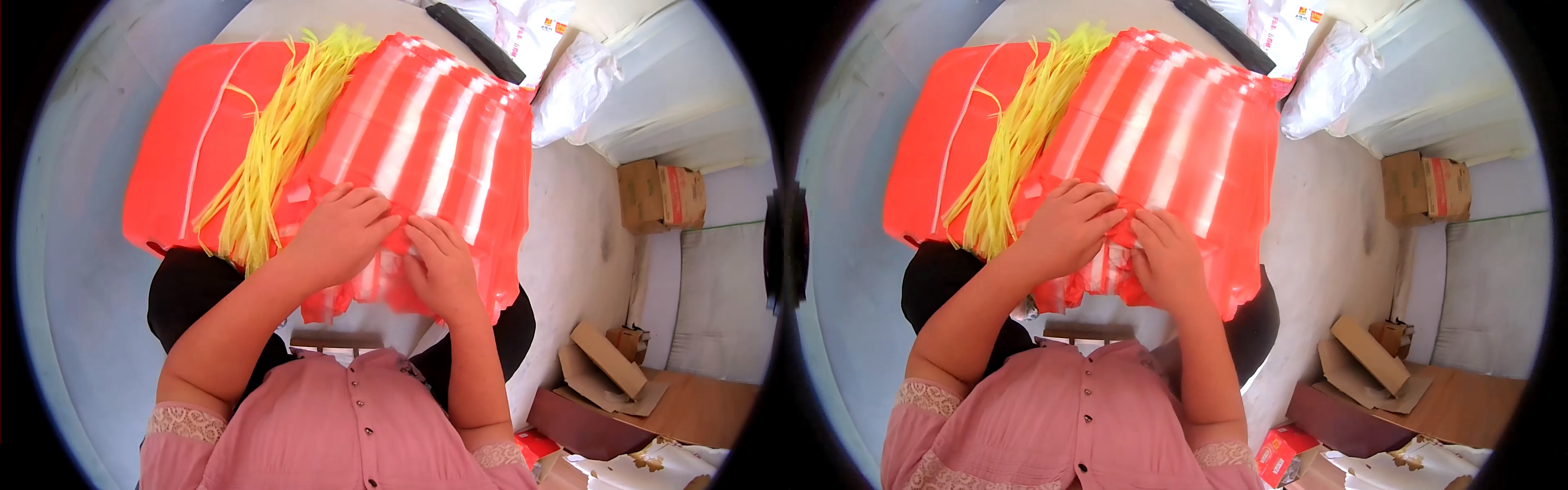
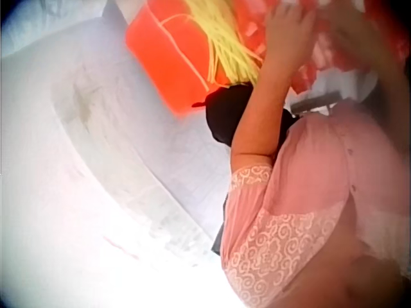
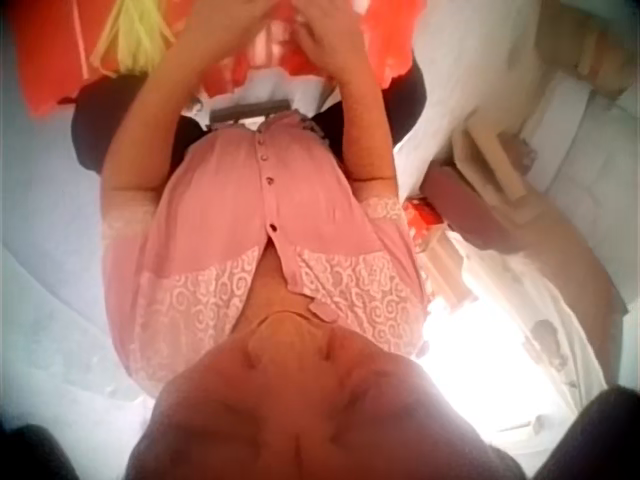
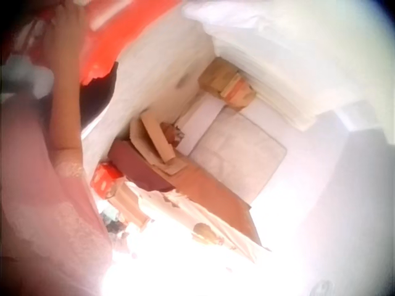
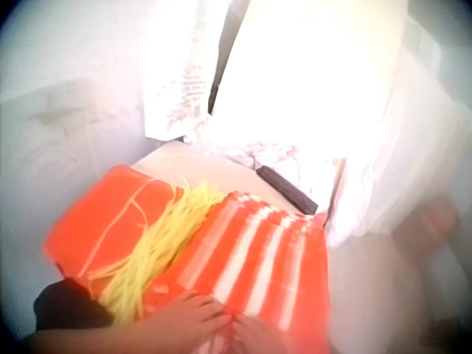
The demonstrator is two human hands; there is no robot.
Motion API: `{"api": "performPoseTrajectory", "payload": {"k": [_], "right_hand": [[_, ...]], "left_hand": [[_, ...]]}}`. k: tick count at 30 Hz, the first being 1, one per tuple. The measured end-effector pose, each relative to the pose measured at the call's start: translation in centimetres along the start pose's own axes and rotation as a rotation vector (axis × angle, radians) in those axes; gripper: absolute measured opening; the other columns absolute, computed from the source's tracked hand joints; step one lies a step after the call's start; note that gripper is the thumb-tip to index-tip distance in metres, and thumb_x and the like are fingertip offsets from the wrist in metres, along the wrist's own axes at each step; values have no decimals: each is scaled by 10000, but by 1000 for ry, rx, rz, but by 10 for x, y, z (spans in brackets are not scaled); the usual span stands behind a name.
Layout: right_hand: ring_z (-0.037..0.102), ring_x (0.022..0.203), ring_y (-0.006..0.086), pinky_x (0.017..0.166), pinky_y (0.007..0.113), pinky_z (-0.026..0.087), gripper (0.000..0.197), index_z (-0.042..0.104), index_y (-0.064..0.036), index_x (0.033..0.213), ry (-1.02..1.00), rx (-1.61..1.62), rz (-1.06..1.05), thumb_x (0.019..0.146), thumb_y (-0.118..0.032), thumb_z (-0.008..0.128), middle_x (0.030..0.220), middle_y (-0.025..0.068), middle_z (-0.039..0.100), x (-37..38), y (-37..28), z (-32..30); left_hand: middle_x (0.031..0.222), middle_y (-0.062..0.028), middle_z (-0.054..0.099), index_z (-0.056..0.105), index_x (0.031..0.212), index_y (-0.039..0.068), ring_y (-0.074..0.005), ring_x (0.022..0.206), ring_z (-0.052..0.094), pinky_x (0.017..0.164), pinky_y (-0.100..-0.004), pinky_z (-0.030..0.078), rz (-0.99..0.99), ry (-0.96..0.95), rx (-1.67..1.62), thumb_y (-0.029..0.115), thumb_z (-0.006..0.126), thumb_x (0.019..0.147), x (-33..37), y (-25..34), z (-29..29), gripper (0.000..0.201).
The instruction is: The person folds bundles of striped plastic bags, ties each bundle with a plastic strip, and places the tied bundles into a sack.
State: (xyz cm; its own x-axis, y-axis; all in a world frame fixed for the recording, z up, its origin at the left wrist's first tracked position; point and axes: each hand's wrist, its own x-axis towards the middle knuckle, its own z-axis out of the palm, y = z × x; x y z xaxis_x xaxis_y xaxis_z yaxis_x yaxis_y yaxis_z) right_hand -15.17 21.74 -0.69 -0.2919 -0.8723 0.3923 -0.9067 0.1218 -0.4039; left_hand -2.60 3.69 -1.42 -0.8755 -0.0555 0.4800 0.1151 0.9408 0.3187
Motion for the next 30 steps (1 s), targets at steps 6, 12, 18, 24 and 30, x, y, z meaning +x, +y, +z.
{"api": "performPoseTrajectory", "payload": {"k": [6,12,18,24,30], "right_hand": [[616,1173,328,1001,443,509,399,666,13,1157,-48,-77,-6,758,2,686,1259,135,668,4,-5,-5],[627,1167,319,999,438,513,396,672,-4,1165,-21,-151,-8,769,13,672,1249,128,679,1,1,0],[654,1152,311,972,427,535,358,683,-22,1159,6,-209,1,806,25,646,1225,126,700,-2,4,0],[669,1146,323,954,425,551,301,696,-41,1171,14,-183,113,884,-16,610,1222,142,710,5,2,-9],[714,953,301,830,398,572,249,698,-35,1173,-196,18,320,957,-36,574,1085,161,724,8,-17,-43]], "left_hand": [[1120,-90,650,709,1145,43,-262,1140,594,989,-441,468,13,-38,25,71,672,778,0,-2,2,370],[1188,-108,642,702,1149,35,-277,1167,585,1022,-450,457,-2,-48,10,65,664,784,0,-2,0,368],[1306,-121,633,658,1233,37,-300,1290,550,1115,-475,419,-57,-117,33,51,662,794,-3,-7,-8,439],[1376,-90,628,675,1219,72,-312,1360,524,1148,-487,400,-120,-102,99,42,673,810,-12,-19,-17,410],[1159,-116,718,717,1079,63,-326,1217,624,1034,-465,483,-77,-82,-141,66,743,805,-16,-29,-44,275]]}}
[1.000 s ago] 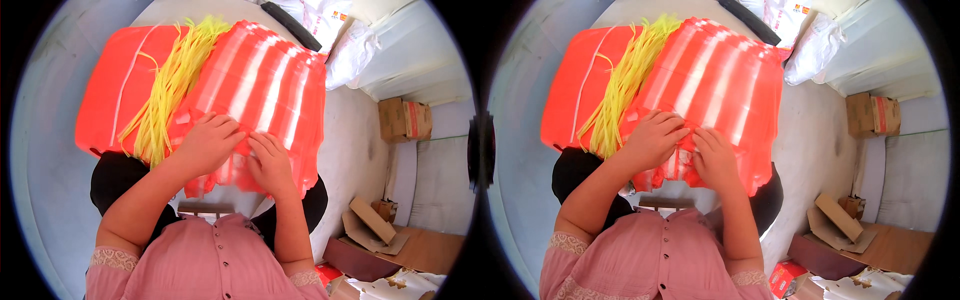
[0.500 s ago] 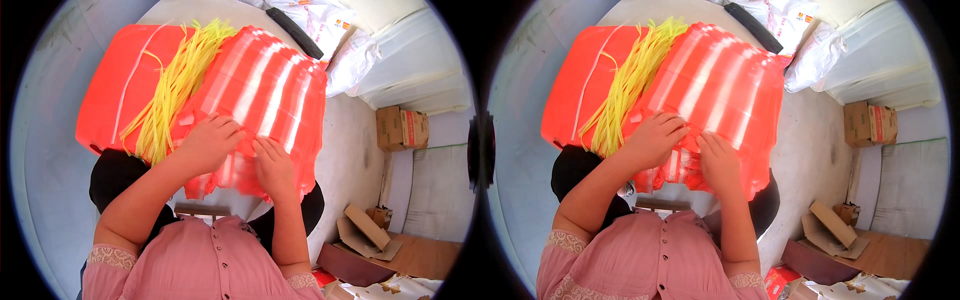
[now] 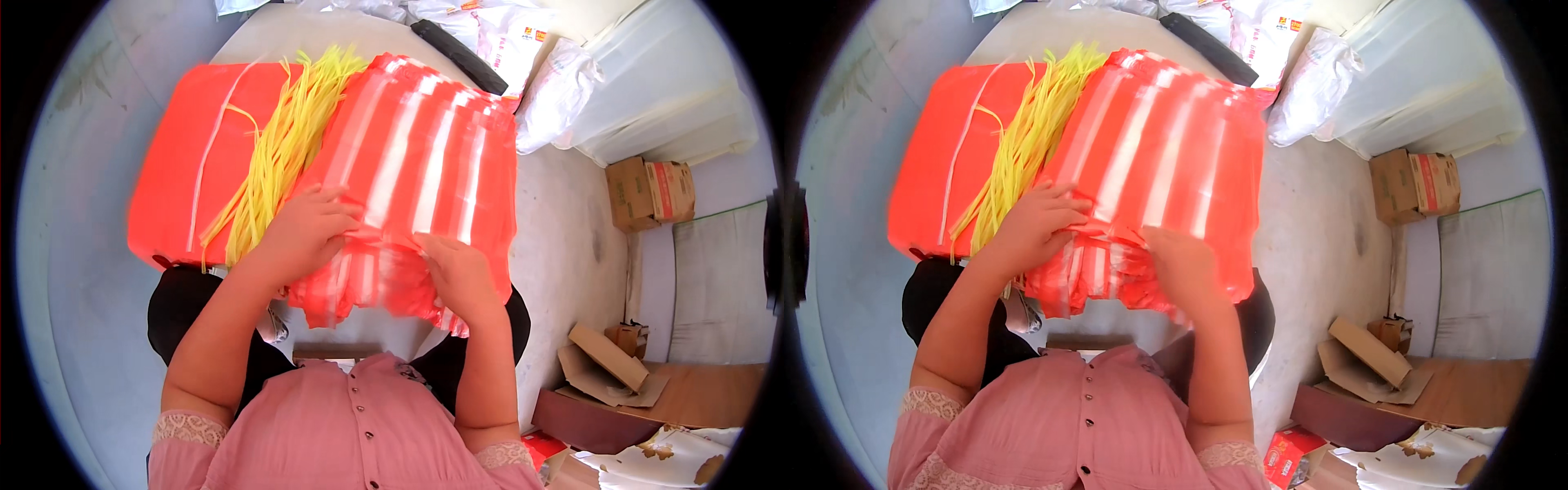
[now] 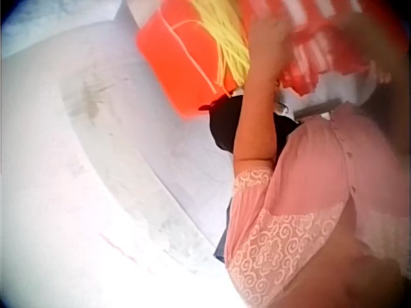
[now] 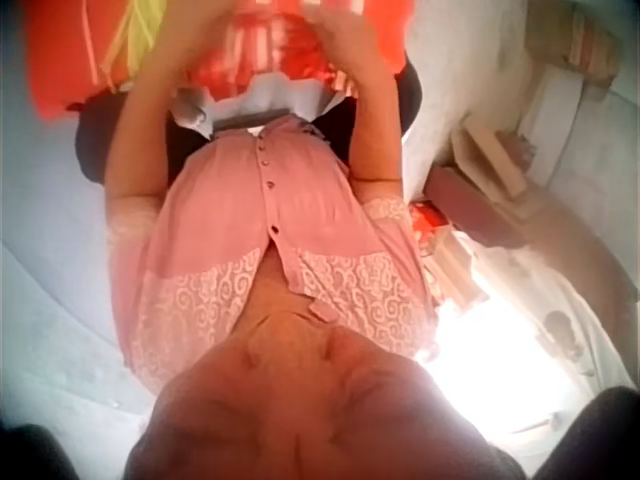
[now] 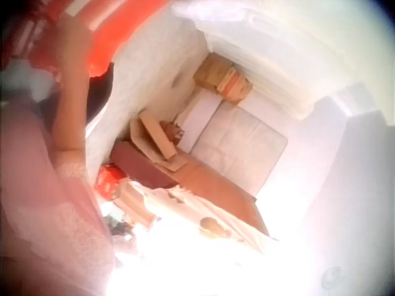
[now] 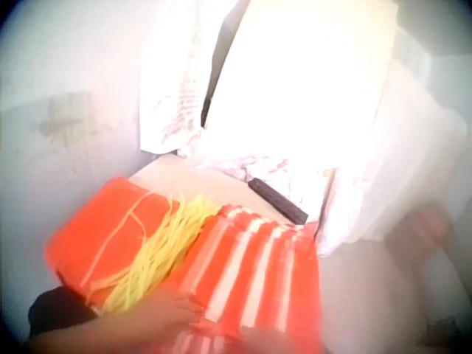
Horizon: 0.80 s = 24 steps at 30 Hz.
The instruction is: The person folds bundles of striped plastic bags, ties each bundle with a plastic strip, and places the tied bundles into a sack.
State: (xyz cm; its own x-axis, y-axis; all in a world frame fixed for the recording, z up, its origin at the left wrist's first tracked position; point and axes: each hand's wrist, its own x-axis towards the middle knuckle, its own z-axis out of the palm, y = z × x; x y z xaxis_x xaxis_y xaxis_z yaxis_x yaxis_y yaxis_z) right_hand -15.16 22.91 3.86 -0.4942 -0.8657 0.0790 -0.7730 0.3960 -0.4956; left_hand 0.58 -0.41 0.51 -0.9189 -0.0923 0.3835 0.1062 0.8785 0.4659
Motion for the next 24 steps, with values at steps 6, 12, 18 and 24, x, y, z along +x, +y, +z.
{"api": "performPoseTrajectory", "payload": {"k": [6,12,18,24], "right_hand": [[699,674,217,660,341,553,148,679,7,1019,-408,309,393,995,-76,559,812,139,678,7,-14,-43],[572,673,222,664,367,480,220,606,31,881,-357,264,184,982,-163,590,713,130,569,30,24,-27],[428,686,98,623,311,416,193,629,22,883,-371,365,209,974,-148,627,705,18,465,44,42,-12],[546,785,86,738,265,465,120,679,19,994,-315,501,338,948,-92,669,859,-16,606,35,64,-10]], "left_hand": [[729,-111,593,650,981,-9,-226,650,563,632,-355,454,-431,-256,-466,66,754,824,-13,11,-22,203],[737,-54,492,586,927,-13,-131,698,471,658,-316,435,-580,-274,-548,73,759,843,-16,8,-19,211],[742,-57,493,563,927,-5,-141,693,472,663,-322,440,-666,-217,-521,98,679,927,-19,12,-17,155],[782,-88,566,575,980,2,-172,721,538,681,-339,461,-724,-162,-442,124,630,975,-21,13,-3,133]]}}
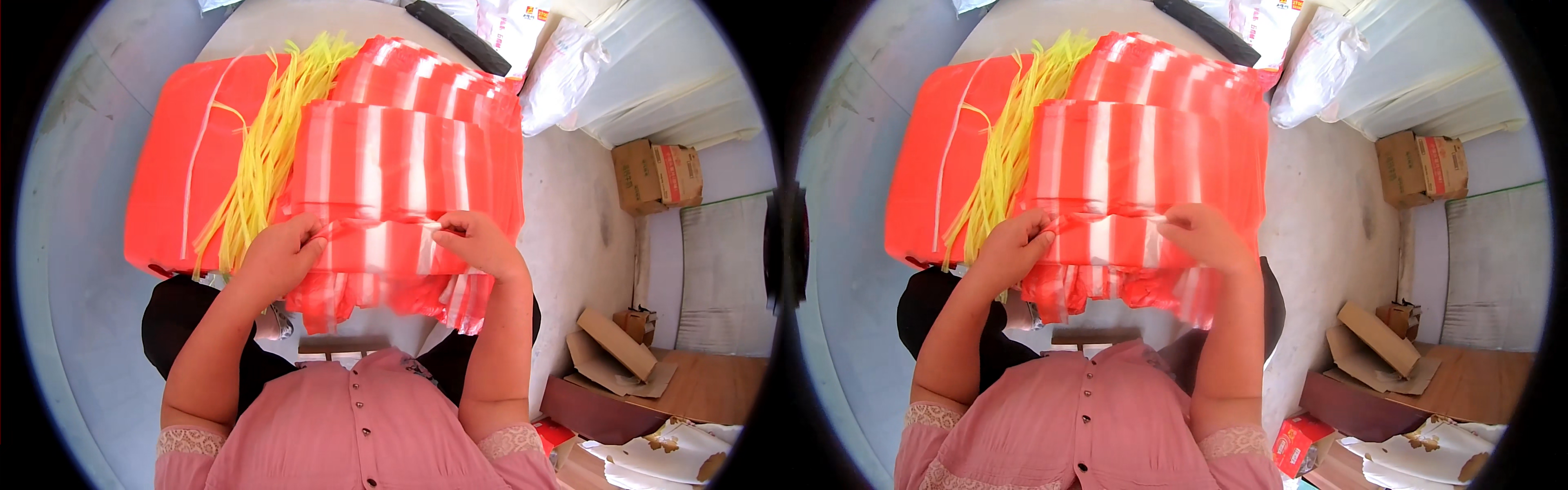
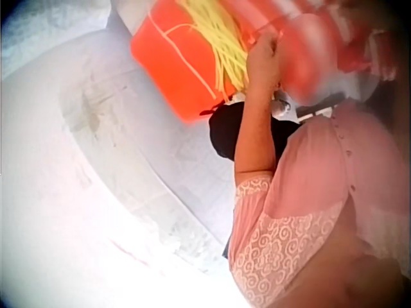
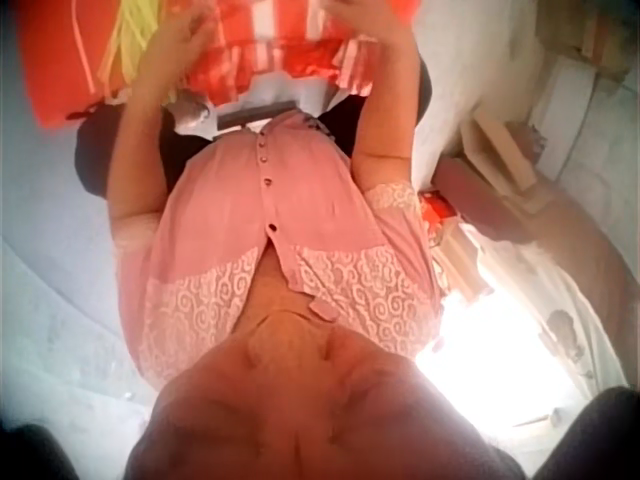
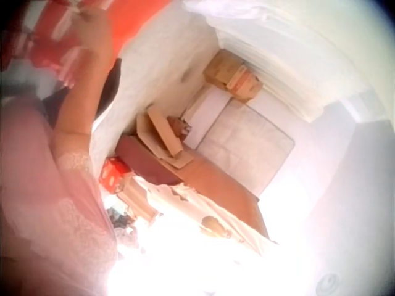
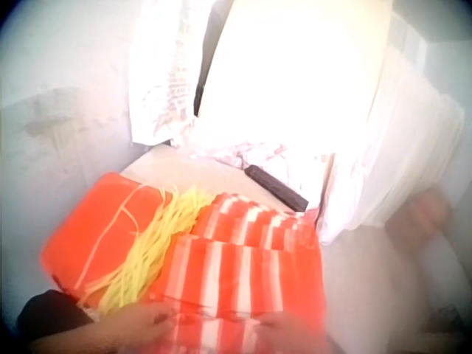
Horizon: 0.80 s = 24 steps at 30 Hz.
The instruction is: The person folds bundles of striped plastic bags, ties each bundle with a plastic strip, and places the tied bundles into a sack.
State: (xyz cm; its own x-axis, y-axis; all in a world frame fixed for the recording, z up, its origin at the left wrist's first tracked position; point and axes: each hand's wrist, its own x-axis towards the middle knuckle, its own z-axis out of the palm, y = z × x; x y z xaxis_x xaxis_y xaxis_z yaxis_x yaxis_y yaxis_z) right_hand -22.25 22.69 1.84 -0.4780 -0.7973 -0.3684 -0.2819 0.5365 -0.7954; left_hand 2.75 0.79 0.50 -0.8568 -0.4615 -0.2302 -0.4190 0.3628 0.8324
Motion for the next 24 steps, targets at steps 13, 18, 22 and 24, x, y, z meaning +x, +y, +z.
{"api": "performPoseTrajectory", "payload": {"k": [13,18,22,24], "right_hand": [[630,1040,172,906,316,489,209,693,-13,1071,267,-32,-32,867,31,702,1089,65,684,-74,42,6],[624,1006,196,909,329,487,129,698,-6,993,230,-107,-188,868,25,697,1009,71,673,-68,33,0],[623,977,194,891,326,491,95,688,2,978,221,-28,-151,884,18,694,969,64,666,-67,39,-5],[623,959,196,879,326,492,88,687,1,977,218,-48,-157,889,14,694,968,62,665,-69,40,-9]], "left_hand": [[926,-140,668,636,1061,2,-296,846,641,760,-374,505,241,95,42,48,731,863,-21,-8,11,224],[809,-131,614,655,867,36,-331,835,585,729,-433,479,468,85,157,146,788,800,-24,-14,10,184],[801,-133,602,627,846,39,-345,830,580,722,-450,468,309,59,164,135,771,812,-27,-13,9,176],[833,-129,604,630,874,28,-347,812,585,713,-431,470,300,21,207,92,758,815,-26,-15,7,154]]}}
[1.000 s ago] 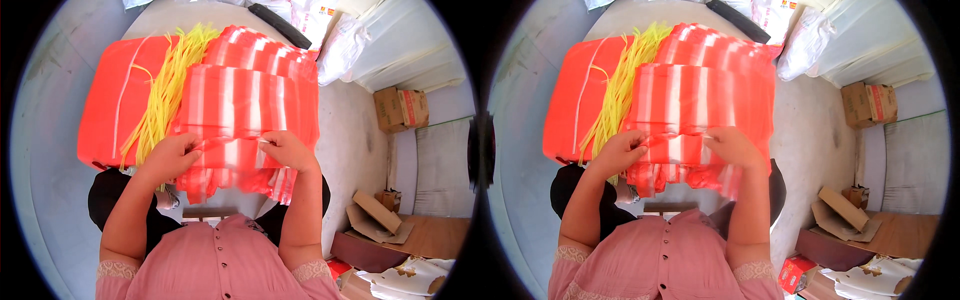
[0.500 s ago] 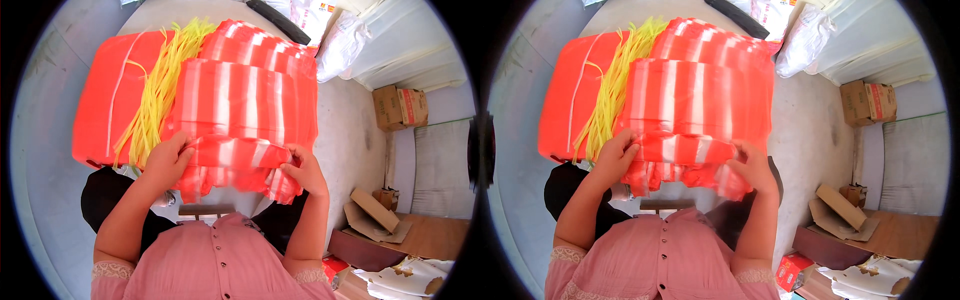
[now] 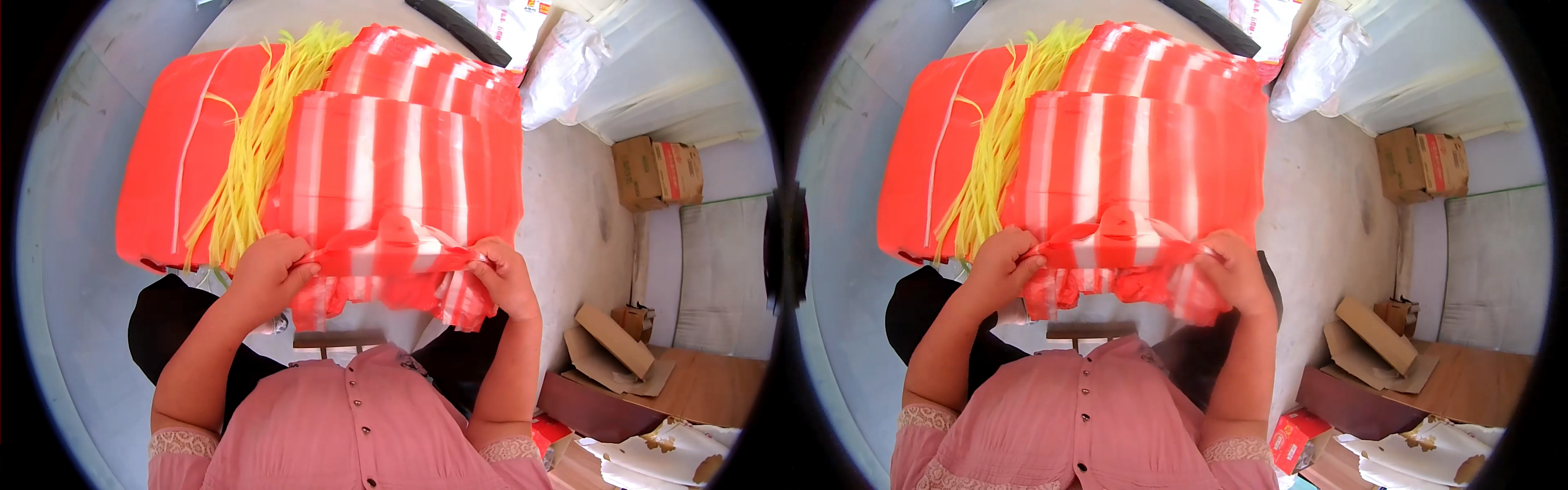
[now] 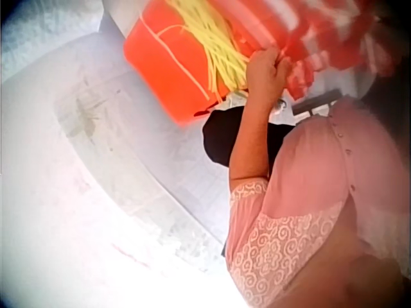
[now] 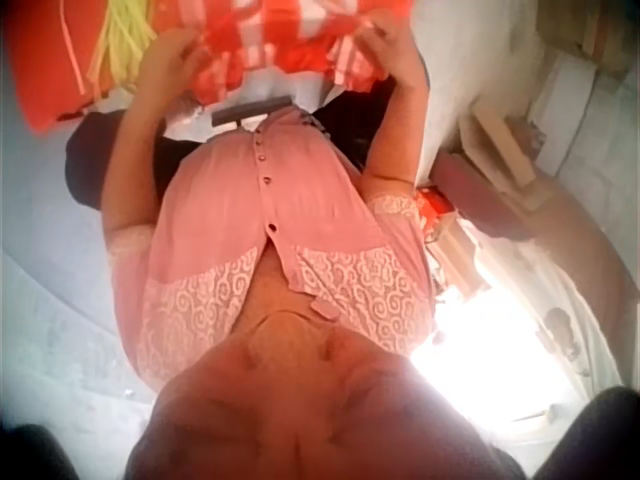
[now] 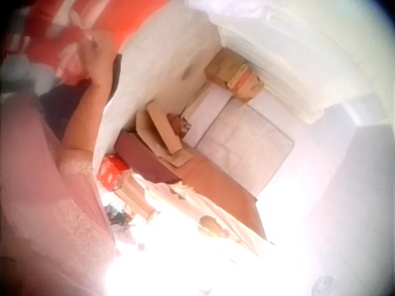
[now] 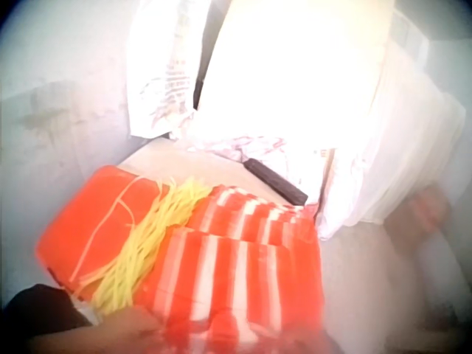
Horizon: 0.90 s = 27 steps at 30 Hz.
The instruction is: The person folds bundles of striped plastic bags, ties each bundle with a plastic strip, and places the tied bundles into a sack.
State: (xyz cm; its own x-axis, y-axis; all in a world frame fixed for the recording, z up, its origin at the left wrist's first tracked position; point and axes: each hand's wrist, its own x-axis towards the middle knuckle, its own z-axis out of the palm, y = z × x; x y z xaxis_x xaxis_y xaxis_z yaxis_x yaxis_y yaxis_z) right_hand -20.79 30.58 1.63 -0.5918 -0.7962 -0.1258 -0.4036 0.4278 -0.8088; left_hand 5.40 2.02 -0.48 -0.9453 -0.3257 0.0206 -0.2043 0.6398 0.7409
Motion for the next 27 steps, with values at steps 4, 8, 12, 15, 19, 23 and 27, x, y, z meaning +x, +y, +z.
{"api": "performPoseTrajectory", "payload": {"k": [4,8,12,15,19,23,27], "right_hand": [[622,912,200,849,319,492,71,684,-1,969,38,7,-33,899,6,693,955,63,658,-1,1,0],[635,916,233,855,344,500,99,685,0,972,45,-147,9,879,-15,715,990,87,682,3,1,6],[648,1014,313,905,400,506,392,671,0,1164,17,-365,-99,793,-70,776,1113,145,701,5,-35,3],[644,1068,341,949,420,498,612,609,-3,1321,52,-378,-168,747,-96,802,1172,159,694,14,-41,17],[624,1098,332,988,418,485,748,542,-15,1421,-37,-290,-131,730,-112,812,1198,146,682,36,-56,35],[595,1125,313,982,404,487,733,557,-26,1413,-101,-419,-176,728,-109,807,1190,131,680,46,-65,36],[578,1114,318,963,409,488,684,580,-59,1391,-157,-316,-128,744,-116,796,1146,130,678,48,-71,41]], "left_hand": [[844,-138,606,638,895,33,-354,826,586,727,-444,474,104,41,77,85,754,810,1,-2,0,153],[855,-141,608,642,918,32,-357,841,585,735,-446,476,156,28,80,102,779,784,3,-7,4,204],[884,-147,621,642,935,22,-365,853,588,751,-442,485,127,70,82,132,822,741,4,2,3,287],[825,-135,607,630,914,44,-352,833,591,735,-445,483,165,146,94,191,833,753,8,8,5,298],[952,-162,657,652,1037,17,-367,927,618,793,-439,504,56,57,97,168,858,715,16,19,5,411],[1031,-168,693,656,1243,70,-371,988,646,838,-444,524,46,11,27,138,826,757,26,34,6,519],[1037,-142,722,651,1313,135,-357,960,679,822,-443,542,-3,-142,100,91,777,798,32,43,4,532]]}}
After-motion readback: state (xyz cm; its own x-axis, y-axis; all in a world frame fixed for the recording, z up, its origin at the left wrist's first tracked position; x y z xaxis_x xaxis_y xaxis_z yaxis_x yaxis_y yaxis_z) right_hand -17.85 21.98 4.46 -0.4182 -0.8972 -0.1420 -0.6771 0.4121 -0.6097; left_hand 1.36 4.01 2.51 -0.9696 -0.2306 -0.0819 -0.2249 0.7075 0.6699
